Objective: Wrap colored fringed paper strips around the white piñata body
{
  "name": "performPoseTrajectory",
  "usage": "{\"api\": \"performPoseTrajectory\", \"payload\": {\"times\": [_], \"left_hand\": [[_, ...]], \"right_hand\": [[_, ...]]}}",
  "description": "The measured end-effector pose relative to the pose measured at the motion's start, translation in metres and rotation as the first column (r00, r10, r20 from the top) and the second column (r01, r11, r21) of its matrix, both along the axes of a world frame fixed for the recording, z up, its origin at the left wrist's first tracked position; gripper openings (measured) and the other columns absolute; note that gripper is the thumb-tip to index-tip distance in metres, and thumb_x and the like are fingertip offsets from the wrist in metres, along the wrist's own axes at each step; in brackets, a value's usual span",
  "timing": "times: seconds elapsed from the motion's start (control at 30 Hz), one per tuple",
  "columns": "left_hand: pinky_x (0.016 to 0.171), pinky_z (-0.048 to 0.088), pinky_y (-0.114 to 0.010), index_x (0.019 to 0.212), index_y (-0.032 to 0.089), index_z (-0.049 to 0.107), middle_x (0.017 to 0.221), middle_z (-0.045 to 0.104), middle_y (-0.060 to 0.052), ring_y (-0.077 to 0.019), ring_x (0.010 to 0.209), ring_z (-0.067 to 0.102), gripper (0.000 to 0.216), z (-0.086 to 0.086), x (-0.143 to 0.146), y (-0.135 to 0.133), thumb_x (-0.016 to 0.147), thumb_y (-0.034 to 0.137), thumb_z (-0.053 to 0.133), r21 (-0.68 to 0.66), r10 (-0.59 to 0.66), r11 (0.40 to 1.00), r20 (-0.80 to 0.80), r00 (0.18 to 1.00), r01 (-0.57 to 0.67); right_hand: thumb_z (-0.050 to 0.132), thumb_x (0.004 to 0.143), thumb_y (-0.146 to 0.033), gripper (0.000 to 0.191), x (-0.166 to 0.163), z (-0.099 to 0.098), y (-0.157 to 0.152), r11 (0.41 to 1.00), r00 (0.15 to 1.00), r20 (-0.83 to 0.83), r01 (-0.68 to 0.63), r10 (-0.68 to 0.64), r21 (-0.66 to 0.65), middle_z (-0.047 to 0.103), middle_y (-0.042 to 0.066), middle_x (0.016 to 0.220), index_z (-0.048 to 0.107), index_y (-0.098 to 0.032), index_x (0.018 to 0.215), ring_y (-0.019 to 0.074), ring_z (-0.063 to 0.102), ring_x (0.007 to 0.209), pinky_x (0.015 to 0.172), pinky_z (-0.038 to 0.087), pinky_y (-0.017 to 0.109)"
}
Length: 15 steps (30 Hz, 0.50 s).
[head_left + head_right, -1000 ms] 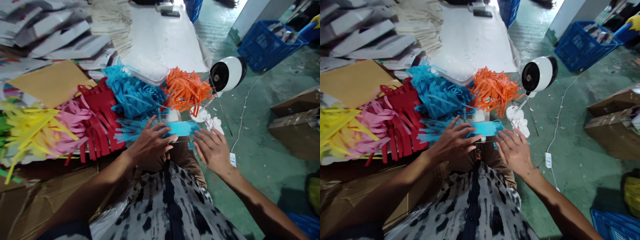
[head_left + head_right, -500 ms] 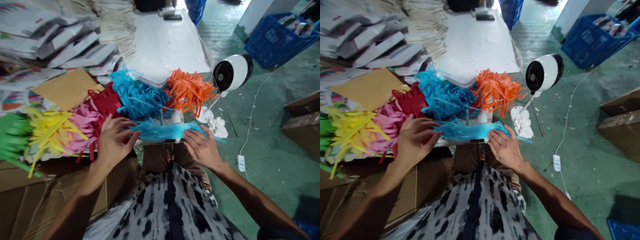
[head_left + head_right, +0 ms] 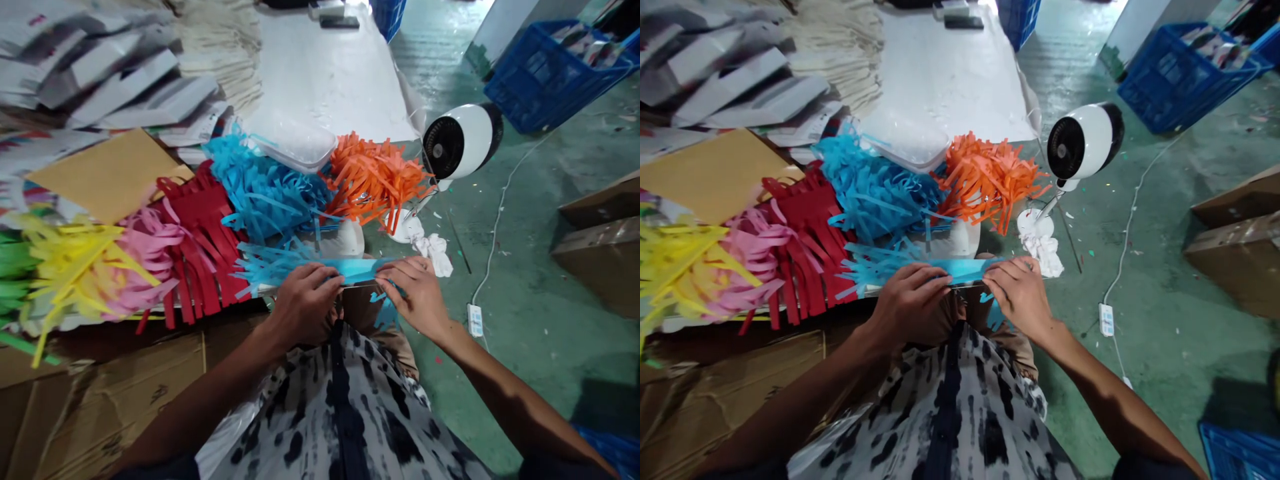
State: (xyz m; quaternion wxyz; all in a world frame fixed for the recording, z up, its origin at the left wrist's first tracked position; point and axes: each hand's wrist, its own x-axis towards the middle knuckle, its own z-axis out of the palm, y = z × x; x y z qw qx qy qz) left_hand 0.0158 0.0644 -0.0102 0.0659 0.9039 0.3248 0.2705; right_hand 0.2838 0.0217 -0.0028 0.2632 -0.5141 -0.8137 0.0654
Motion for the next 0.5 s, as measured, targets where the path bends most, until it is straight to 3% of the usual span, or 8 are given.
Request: {"api": "performPoseTrajectory", "payload": {"times": [0.17,0.33,0.5], "left_hand": [[0.089,0.052,-0.039,0.095,0.021,0.071,0.102,0.076,-0.005,-0.0242,0.099,0.065,0.017,0.020,-0.001,0.010,0.104,0.030,0.060,-0.199,0.169,0.963,-0.077,0.983,-0.182],[0.080,0.048,-0.037,0.091,0.020,0.066,0.094,0.071,-0.006,-0.0251,0.093,0.064,0.019,0.019,0.001,0.018,0.104,0.032,0.059,-0.174,0.282,0.935,-0.169,0.945,-0.310],[0.074,0.045,-0.037,0.086,0.020,0.063,0.088,0.069,-0.006,-0.0259,0.089,0.064,0.018,0.016,0.004,0.023,0.100,0.032,0.065,-0.149,0.292,0.934,-0.200,0.935,-0.324]], "right_hand": [[0.052,0.108,-0.034,0.020,-0.010,0.008,0.008,0.977,0.985,0.055,0.170,-0.164,-0.125,0.076,0.005,0.099,0.065,-0.021,0.099,0.0248,0.066,0.094,0.084,0.036,0.039],[0.049,0.108,-0.036,0.024,-0.024,0.007,0.013,0.946,0.923,0.269,0.309,-0.275,-0.093,0.074,0.007,0.090,0.064,-0.020,0.099,0.0270,0.063,0.086,0.078,0.031,0.039],[0.044,0.110,-0.039,0.029,-0.028,0.007,0.016,0.938,0.904,0.301,0.339,-0.303,-0.074,0.074,0.007,0.088,0.064,-0.021,0.098,0.0263,0.062,0.084,0.079,0.030,0.039]]}}
